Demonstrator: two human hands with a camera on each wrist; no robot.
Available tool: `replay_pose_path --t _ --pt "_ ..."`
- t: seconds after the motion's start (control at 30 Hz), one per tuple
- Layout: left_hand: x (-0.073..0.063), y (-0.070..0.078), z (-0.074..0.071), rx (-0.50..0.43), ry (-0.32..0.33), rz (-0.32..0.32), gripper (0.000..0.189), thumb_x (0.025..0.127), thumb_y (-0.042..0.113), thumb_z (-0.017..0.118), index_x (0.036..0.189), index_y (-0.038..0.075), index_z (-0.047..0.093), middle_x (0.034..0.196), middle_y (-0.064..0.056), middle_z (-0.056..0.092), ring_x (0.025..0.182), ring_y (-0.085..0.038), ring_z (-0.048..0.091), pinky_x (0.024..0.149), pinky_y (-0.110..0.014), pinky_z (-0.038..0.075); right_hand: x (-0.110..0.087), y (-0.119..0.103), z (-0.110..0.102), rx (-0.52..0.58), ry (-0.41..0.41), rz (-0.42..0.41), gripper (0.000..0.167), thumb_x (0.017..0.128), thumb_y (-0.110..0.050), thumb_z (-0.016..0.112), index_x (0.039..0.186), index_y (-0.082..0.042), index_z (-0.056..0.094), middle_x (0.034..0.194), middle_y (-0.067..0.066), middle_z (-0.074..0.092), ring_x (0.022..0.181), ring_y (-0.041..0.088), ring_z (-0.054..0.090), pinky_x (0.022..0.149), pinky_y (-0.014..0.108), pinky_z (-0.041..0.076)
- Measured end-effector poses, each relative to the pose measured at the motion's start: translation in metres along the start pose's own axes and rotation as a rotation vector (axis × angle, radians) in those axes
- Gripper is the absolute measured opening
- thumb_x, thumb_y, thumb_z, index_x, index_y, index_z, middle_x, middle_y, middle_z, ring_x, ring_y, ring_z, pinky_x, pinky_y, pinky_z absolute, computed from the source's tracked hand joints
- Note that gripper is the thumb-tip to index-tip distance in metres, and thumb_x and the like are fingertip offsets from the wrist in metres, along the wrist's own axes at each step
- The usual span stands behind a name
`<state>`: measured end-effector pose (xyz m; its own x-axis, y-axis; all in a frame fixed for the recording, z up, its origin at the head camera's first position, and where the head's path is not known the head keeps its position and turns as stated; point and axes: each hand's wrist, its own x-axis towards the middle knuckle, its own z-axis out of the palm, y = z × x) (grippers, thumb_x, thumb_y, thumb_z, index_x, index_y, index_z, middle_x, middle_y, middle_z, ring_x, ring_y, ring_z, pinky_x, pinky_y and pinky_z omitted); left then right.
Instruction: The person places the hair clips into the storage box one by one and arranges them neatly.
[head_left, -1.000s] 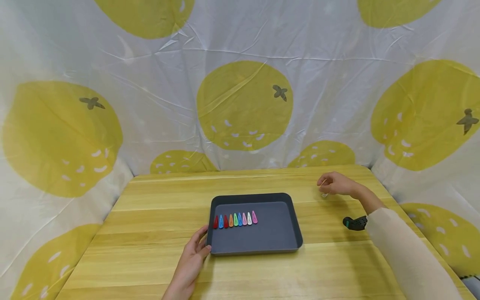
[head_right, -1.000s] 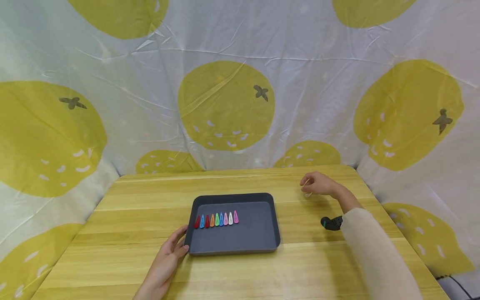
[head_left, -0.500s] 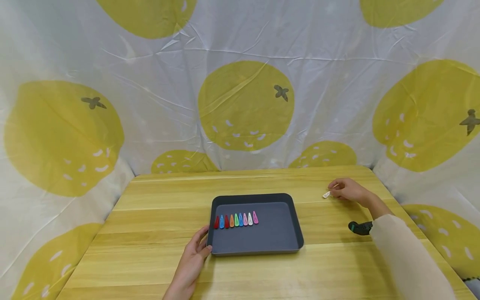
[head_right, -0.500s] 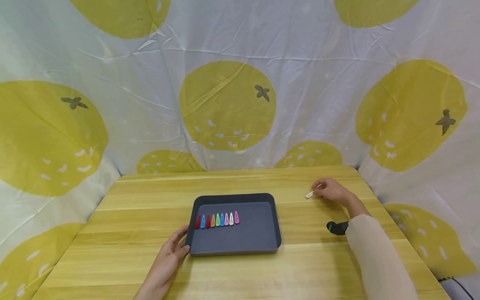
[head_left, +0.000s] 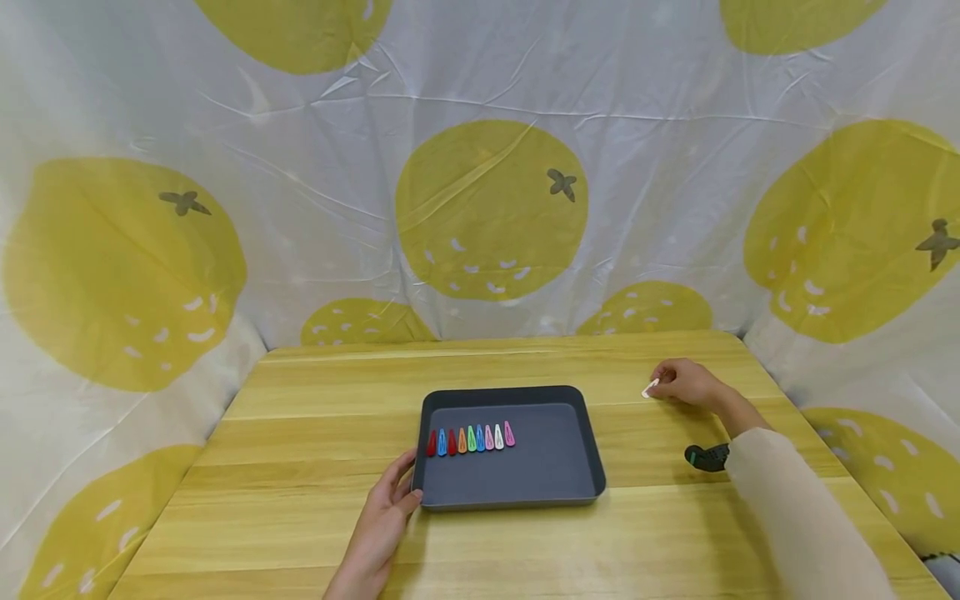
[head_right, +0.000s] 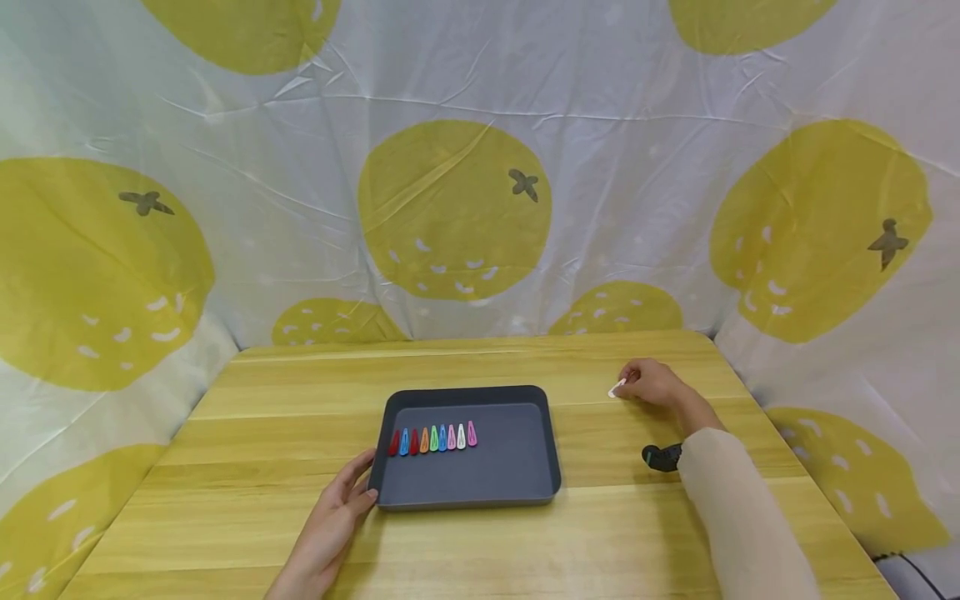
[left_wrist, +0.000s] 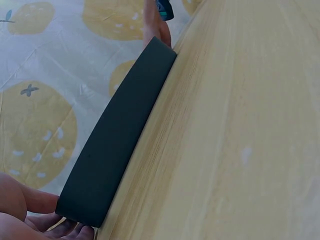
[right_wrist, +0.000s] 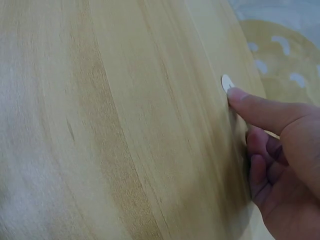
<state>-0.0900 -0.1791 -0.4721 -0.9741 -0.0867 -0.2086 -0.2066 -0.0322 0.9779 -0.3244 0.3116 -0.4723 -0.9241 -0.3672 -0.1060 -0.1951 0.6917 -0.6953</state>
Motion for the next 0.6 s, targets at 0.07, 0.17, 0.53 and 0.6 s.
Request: replay_pose_path --t 0.07,0.17,0.53,0.6 --pt "-0.0005 -0.0003 0.0001 -0.004 0.002 -0.003 0.060 0.102 -0.010 0.043 0.160 0.001 0.030 0.165 -0.024 0.022 0.149 -0.046 0.024 0.117 -0.057 0.029 -0.0002 -0.0011 0.0009 0.005 0.000 0.005 0.022 0.097 -0.019 0.075 0.100 0.001 0.066 0.088 0.007 0.062 0.077 0.021 0.050 0.067 0.031 0.043" --pt "-0.0011 -0.0003 -0.0004 -0.005 0.000 -0.005 0.060 0.102 -0.010 0.043 0.160 0.001 0.029 0.166 -0.024 0.022 0.149 -0.046 0.024 0.117 -0.057 0.029 -0.0010 -0.0017 0.0014 0.018 -0.006 -0.008 0.021 0.098 -0.017 0.074 0.099 0.003 0.066 0.088 0.008 0.062 0.077 0.020 0.049 0.067 0.031 0.042" --pt "0.0013 -0.0020 -0.0016 -0.003 -0.006 0.008 0.061 0.103 -0.010 0.043 0.160 0.000 0.028 0.165 -0.025 0.021 0.149 -0.047 0.024 0.117 -0.058 0.029 0.0000 0.0043 0.0014 0.062 0.016 -0.024 0.017 0.099 -0.017 0.072 0.104 0.000 0.071 0.093 0.008 0.065 0.082 0.022 0.050 0.070 0.031 0.043" --pt "0.0018 -0.0021 -0.0012 -0.001 -0.002 0.008 0.061 0.102 -0.010 0.044 0.160 0.001 0.029 0.165 -0.025 0.022 0.149 -0.047 0.024 0.117 -0.058 0.029 -0.0008 0.0048 0.0008 0.060 0.023 -0.018 0.017 0.100 -0.018 0.072 0.104 -0.002 0.073 0.097 0.008 0.067 0.083 0.023 0.051 0.072 0.032 0.044"
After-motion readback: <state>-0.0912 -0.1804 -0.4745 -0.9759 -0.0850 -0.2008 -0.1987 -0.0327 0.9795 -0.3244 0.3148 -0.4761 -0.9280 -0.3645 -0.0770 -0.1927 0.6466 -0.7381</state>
